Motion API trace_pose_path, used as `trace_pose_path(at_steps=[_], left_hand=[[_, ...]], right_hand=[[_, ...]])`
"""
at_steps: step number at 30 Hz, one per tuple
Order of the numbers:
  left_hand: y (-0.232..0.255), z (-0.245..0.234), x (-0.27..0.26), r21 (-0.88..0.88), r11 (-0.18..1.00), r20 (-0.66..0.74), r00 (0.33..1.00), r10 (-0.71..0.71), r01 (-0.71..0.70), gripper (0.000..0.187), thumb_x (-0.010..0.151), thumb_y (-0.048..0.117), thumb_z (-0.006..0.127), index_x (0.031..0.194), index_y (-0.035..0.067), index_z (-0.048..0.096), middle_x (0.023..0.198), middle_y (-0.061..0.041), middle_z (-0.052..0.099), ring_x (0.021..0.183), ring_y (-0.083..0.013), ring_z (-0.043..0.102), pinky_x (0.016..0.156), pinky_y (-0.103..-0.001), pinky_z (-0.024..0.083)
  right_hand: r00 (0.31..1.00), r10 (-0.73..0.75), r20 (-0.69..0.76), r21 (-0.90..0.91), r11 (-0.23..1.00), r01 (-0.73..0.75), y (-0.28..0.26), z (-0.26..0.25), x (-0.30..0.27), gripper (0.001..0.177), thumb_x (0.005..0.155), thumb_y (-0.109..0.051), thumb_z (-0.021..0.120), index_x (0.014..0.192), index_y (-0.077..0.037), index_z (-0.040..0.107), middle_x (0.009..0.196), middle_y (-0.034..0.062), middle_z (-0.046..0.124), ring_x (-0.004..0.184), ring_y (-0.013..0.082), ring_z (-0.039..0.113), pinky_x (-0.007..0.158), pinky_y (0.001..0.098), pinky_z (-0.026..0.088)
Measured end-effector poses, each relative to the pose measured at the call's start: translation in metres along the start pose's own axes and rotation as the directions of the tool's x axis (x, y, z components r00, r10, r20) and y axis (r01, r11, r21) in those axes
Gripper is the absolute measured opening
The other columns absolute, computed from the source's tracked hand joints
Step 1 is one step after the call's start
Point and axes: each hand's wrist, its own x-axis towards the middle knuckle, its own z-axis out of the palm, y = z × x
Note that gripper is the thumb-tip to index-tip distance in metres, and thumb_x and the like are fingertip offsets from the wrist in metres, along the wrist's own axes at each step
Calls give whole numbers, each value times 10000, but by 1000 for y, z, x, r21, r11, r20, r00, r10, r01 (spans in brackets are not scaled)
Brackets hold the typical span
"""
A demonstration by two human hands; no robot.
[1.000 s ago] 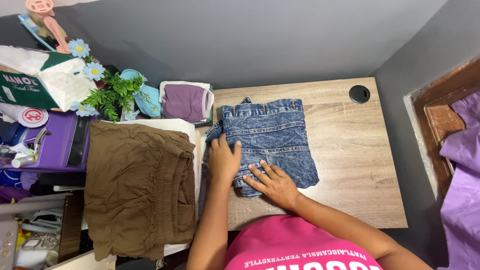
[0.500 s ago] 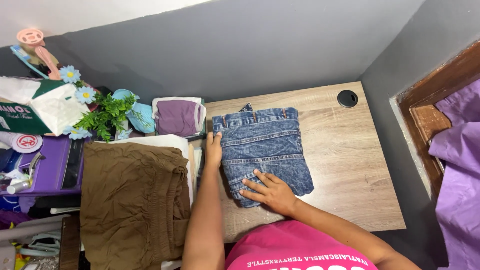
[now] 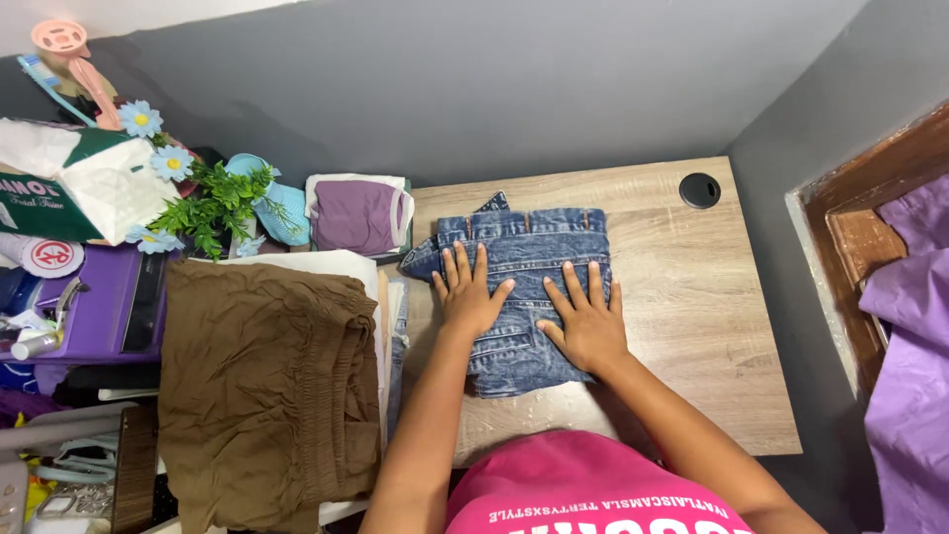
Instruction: The recorder is folding several items of laundry, including a white cloth, brown shorts, and denim jeans, on a wooden desk.
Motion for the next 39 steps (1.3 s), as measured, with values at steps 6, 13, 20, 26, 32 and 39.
trace_pose_path(at_steps=[6, 13, 20, 26, 32, 39], left_hand=[[3, -2, -24, -39, 999, 70, 998, 4, -1, 804, 1050, 552, 394, 1658, 115, 98, 1717, -209, -81, 1585, -378, -99, 1252, -595, -23], [18, 7, -67, -39, 999, 269, 963, 12, -2, 933, 1008, 647, 360, 1618, 3, 70, 1674, -305, -58, 1550, -477, -112, 1237, -612, -53], [-18, 99, 14, -839, 543, 10, 996, 86, -39, 859, 1032, 682, 122, 1653, 118, -63, 1699, -254, -76, 1560, -433, -58, 1282, -544, -22], [66, -15, -47, -962, -261, 88, 996, 3, 86, 1057, 925, 848, 81, 1647, 84, -31, 1713, -171, -53, 1575, -352, -49, 1282, -504, -73], [28, -32, -53, -886, -458, 214, 940, -264, 73, 948, 980, 757, 175, 1645, 115, -38, 1709, -123, -107, 1572, -271, -71, 1286, -432, -109], [-49, 49, -54, -969, -241, 165, 867, -470, 53, 858, 986, 552, 595, 1646, 296, 110, 1726, -85, 20, 1581, -350, 49, 1248, -570, 23]], right_hand=[[904, 289, -316, 680, 733, 3, 46, 33, 13, 869, 869, -375, 751, 1580, -61, 363, 1593, 329, 306, 1483, 518, 278, 1215, 613, 235], [912, 257, 319, 943, -185, -277, 81, 49, 52, 684, 760, -236, 851, 1347, -7, 584, 1094, 244, 640, 972, 382, 659, 745, 542, 552], [945, 14, -326, 711, 662, 236, 51, -86, 17, 253, 651, -161, 857, 852, -66, 735, 901, 114, 687, 911, 324, 678, 816, 431, 538], [820, -373, -435, -142, 927, 346, -27, -122, -32, 351, 642, -286, 779, 968, -157, 759, 916, 18, 645, 728, 262, 705, 668, 437, 560], [845, -511, -157, 157, 832, 532, -63, -112, -47, 629, 868, -466, 732, 1331, -51, 638, 1207, 170, 667, 1071, 384, 676, 928, 494, 519], [955, 13, -297, 377, 920, 104, 51, -64, 7, 512, 962, -383, 672, 1335, -34, 651, 1308, 251, 665, 1285, 437, 590, 1119, 527, 428]])
